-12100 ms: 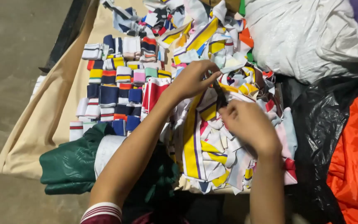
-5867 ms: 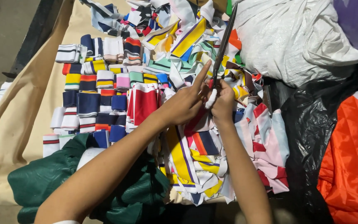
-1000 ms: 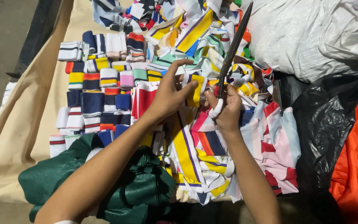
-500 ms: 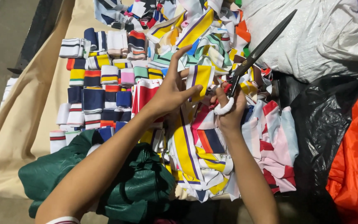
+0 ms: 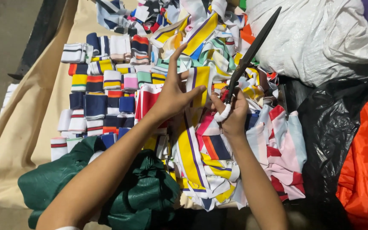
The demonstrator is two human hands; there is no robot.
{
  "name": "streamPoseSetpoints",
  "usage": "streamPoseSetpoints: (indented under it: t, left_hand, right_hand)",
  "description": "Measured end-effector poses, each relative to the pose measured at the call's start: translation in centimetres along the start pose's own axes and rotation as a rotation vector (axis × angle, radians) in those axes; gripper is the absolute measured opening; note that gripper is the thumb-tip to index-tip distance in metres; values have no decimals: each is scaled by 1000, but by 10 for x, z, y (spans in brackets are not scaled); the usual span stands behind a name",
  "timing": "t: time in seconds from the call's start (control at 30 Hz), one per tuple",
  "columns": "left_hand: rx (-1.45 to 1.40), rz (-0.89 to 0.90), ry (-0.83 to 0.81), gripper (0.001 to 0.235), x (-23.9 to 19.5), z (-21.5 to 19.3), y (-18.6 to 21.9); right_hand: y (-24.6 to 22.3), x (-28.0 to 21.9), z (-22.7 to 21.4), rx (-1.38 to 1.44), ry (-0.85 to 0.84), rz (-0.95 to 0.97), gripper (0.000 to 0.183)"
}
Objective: Trimming the edges of colorful fabric scraps using a pair of scissors on a work table in a factory setting.
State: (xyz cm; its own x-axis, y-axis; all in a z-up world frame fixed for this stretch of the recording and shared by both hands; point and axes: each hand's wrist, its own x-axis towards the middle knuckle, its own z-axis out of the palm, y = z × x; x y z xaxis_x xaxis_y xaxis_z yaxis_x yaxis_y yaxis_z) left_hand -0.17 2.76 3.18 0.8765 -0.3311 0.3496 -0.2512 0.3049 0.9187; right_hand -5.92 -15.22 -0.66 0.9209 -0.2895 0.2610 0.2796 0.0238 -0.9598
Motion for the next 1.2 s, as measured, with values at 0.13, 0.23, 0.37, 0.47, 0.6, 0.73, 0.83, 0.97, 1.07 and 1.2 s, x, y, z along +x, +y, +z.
streamPoseSetpoints:
  t: [0.13,0.23,0.37,0.47,0.6,0.73,0.83,0.97,1.07,1.2]
  left_hand:
    - [-139,-2,112,95,-4,-11,-12]
    - [-185,-67,248,95,5,-15,-1]
    - [-143,-111,227,93,-6,-13,-9]
    - [-152,-64,158,91,0,-15,-9]
    - [-291,-58,219,93,1,-17,-8]
    - [-381,-94,292,90,-1,-19,-17]
    - [-400,-50,297,86,6,-26,-28]
    - [-310,-178,359,88,2,-22,-22]
    - [-201,-215,365,84,7,-23,-25]
    - [-209,-172,361,76,7,-24,-31]
  right_hand:
    - [22,2,-20,51,-84,88,28]
    - [27,10,-31,337,-248,214,34]
    - [23,8,-55,558,-735,269,57]
    - [-8,15,-55,546,-865,344,60]
    - [-33,7,-67,358,-862,410,76]
    - [-17,14,-99,-184,-586,754,90]
    - [-19,25,-99,6,-926,626,69]
    - [23,26,-136,-223,-825,586,84]
    - [38,32,-145,-155,-843,581,84]
    - [4,24,-117,178,-963,667,76]
